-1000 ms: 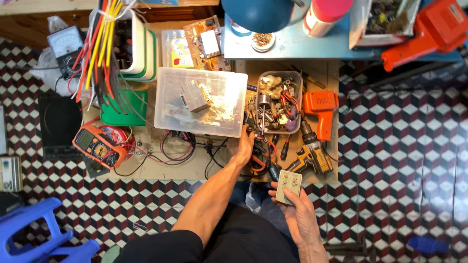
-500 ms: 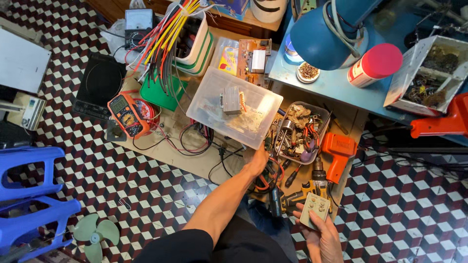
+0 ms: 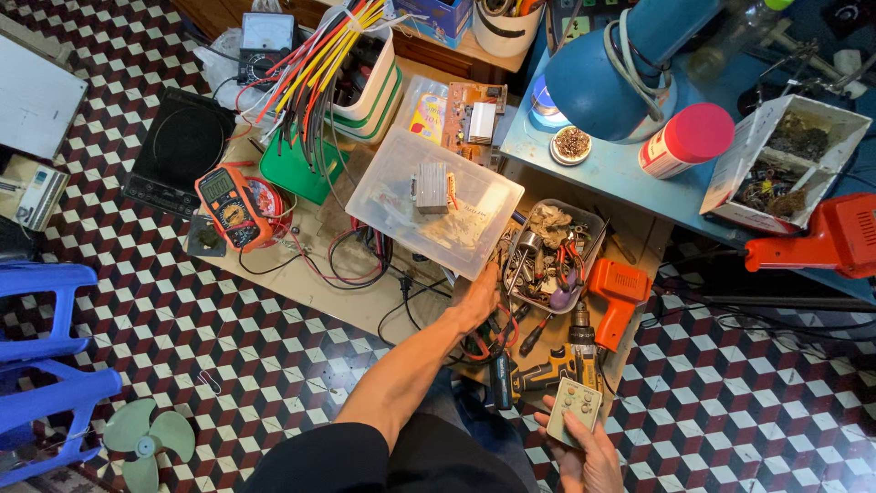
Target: The person works at a cluttered electronics workbench, handling a small circuit board and a heatsink. They use a lighter to apply heat to the board, then use pliers to cut a wire and manipulate the components. The person also briefly pulls a cord near a wall-mounted unit before returning to the workbench.
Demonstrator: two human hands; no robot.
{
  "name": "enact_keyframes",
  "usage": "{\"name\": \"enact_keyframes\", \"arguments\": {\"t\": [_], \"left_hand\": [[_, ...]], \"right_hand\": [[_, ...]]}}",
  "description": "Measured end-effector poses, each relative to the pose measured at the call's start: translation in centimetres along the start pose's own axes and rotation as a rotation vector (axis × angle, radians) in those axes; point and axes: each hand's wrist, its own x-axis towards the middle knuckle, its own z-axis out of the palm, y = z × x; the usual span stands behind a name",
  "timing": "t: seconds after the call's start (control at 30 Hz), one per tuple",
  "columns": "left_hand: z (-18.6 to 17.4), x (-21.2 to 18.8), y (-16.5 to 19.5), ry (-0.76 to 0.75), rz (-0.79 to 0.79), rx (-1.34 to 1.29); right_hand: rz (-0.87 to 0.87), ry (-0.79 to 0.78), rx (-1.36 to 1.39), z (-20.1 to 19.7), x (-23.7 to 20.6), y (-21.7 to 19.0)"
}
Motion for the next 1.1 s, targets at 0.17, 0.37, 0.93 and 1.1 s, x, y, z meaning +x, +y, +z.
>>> {"name": "enact_keyframes", "arguments": {"t": [0.17,0.37,0.93,1.1], "left_hand": [[-2.9,-4.8,1.0,0.231,0.731,0.390],[-2.9,-11.4,3.4,0.339,0.804,0.218],[-8.4,-22.5,7.0,0.136,0.175,-0.677],[-11.8,-23.3,3.2,0.221,0.051,-1.091]], "right_hand": [[-0.086,0.031,0.059,0.1,-0.1,0.2],[-0.262,-0.086,-0.037,1.8,-2.6,-2.4],[-0.201,-0.729,-0.437,15.3,-5.0,-4.5],[-0.247,-0.766,-0.596,18.2,-5.9,-2.6]]}}
